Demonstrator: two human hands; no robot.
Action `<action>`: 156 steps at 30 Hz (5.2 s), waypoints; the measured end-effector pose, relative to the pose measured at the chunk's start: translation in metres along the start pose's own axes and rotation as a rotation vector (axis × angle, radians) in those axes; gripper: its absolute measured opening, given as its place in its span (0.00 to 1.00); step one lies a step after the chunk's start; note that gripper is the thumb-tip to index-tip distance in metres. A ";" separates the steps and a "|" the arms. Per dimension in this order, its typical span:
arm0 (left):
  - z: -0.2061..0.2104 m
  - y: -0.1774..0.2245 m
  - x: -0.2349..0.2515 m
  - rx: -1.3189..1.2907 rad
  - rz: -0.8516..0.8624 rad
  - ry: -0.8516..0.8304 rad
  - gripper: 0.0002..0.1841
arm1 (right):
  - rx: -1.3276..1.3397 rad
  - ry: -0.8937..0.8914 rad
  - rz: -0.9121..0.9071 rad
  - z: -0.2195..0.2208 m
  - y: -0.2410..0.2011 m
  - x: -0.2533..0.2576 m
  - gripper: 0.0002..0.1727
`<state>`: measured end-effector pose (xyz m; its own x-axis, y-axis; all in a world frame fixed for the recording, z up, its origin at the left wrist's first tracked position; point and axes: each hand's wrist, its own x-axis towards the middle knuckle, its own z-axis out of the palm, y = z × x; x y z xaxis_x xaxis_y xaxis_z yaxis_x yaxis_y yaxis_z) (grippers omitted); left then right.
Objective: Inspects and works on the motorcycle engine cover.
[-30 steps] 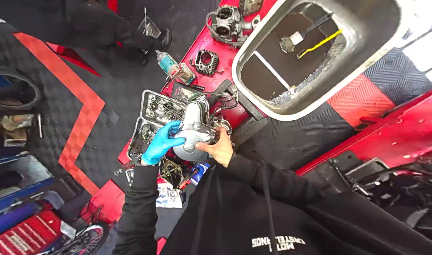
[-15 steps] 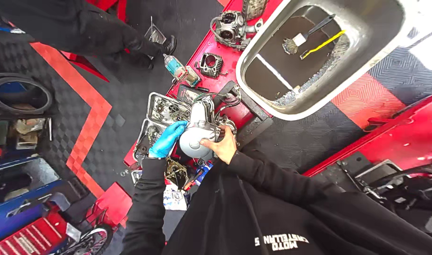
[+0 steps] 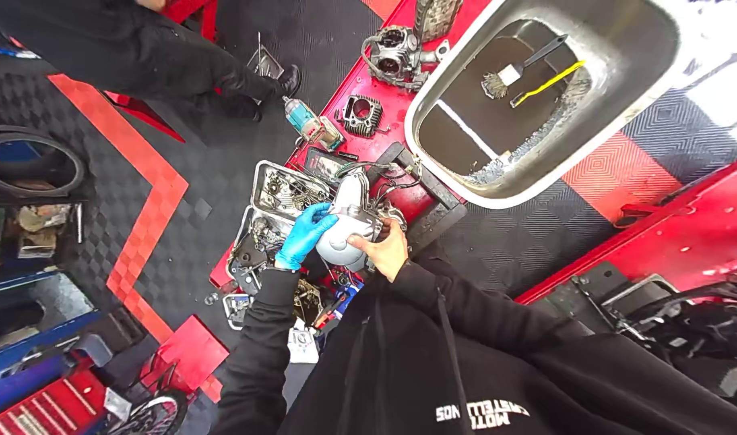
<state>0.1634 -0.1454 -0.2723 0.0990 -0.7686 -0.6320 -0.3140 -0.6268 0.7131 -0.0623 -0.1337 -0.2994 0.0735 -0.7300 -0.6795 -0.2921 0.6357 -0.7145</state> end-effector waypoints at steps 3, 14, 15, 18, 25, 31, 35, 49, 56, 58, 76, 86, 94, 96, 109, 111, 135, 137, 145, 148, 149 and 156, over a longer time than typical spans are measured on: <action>0.000 -0.002 0.001 0.019 0.007 0.005 0.34 | -0.004 -0.018 0.032 -0.002 -0.002 -0.001 0.62; 0.009 -0.012 0.008 0.051 0.041 0.042 0.31 | -0.035 -0.018 0.084 -0.007 0.000 0.003 0.59; 0.009 -0.010 0.008 0.069 0.036 0.057 0.31 | -0.025 -0.012 0.085 -0.006 0.000 0.003 0.60; 0.012 -0.004 0.007 0.094 0.013 0.085 0.31 | 0.020 -0.002 0.087 -0.004 -0.001 0.002 0.58; 0.014 0.000 0.008 0.151 -0.028 0.120 0.33 | 0.132 -0.024 0.139 -0.004 -0.007 0.000 0.52; 0.020 0.008 0.007 0.190 -0.050 0.174 0.31 | 0.243 -0.021 0.192 -0.005 -0.012 -0.004 0.58; 0.025 0.013 0.007 0.199 -0.079 0.208 0.30 | 0.303 -0.044 0.214 -0.009 -0.017 -0.006 0.57; 0.037 0.024 -0.002 0.285 -0.115 0.380 0.35 | 0.482 -0.147 0.440 -0.040 -0.043 -0.021 0.52; 0.043 0.017 -0.024 0.139 -0.038 0.419 0.37 | 0.135 -0.268 -0.055 -0.063 -0.013 -0.011 0.51; 0.065 0.018 -0.037 0.259 0.026 0.505 0.48 | -0.060 -0.196 -0.290 -0.072 0.000 0.009 0.42; 0.111 0.012 -0.027 0.832 0.191 0.642 0.67 | -0.306 -0.202 -0.382 -0.077 0.035 0.085 0.21; 0.112 0.008 -0.024 0.873 0.255 0.657 0.64 | -0.243 -0.188 -0.382 -0.076 0.039 0.088 0.19; 0.108 0.003 -0.022 0.892 0.290 0.616 0.64 | -0.207 -0.161 -0.415 -0.075 0.049 0.091 0.17; 0.105 0.004 -0.023 0.892 0.289 0.595 0.64 | -0.214 -0.171 -0.420 -0.074 0.050 0.092 0.17; 0.104 0.009 -0.025 0.842 0.227 0.604 0.63 | 0.025 -0.061 -0.794 -0.074 -0.005 0.081 0.11; 0.105 0.008 -0.023 0.817 0.236 0.618 0.62 | 0.016 -0.068 -0.771 -0.059 -0.025 0.098 0.15; 0.104 0.005 -0.025 0.676 0.176 0.655 0.55 | -0.077 -0.283 -0.488 -0.028 -0.047 0.150 0.14; 0.102 0.006 -0.027 0.669 0.158 0.636 0.54 | -0.078 -0.296 -0.492 -0.029 -0.048 0.151 0.15; 0.098 0.006 -0.033 0.703 0.111 0.586 0.56 | -0.156 -0.347 -0.532 -0.033 -0.055 0.156 0.14; 0.099 0.008 -0.032 0.709 0.106 0.597 0.56 | -0.188 -0.341 -0.585 -0.033 -0.055 0.156 0.15; 0.099 0.008 -0.032 0.710 0.101 0.602 0.56 | -0.209 -0.342 -0.603 -0.033 -0.055 0.156 0.15; 0.100 0.010 -0.027 0.733 0.057 0.627 0.55 | -0.384 -0.355 -0.657 -0.016 -0.057 0.156 0.17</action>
<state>0.0636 -0.1181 -0.2787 0.4850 -0.8570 -0.1741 -0.8241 -0.5145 0.2369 -0.0489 -0.2882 -0.3623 0.6190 -0.7589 -0.2024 -0.3843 -0.0679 -0.9207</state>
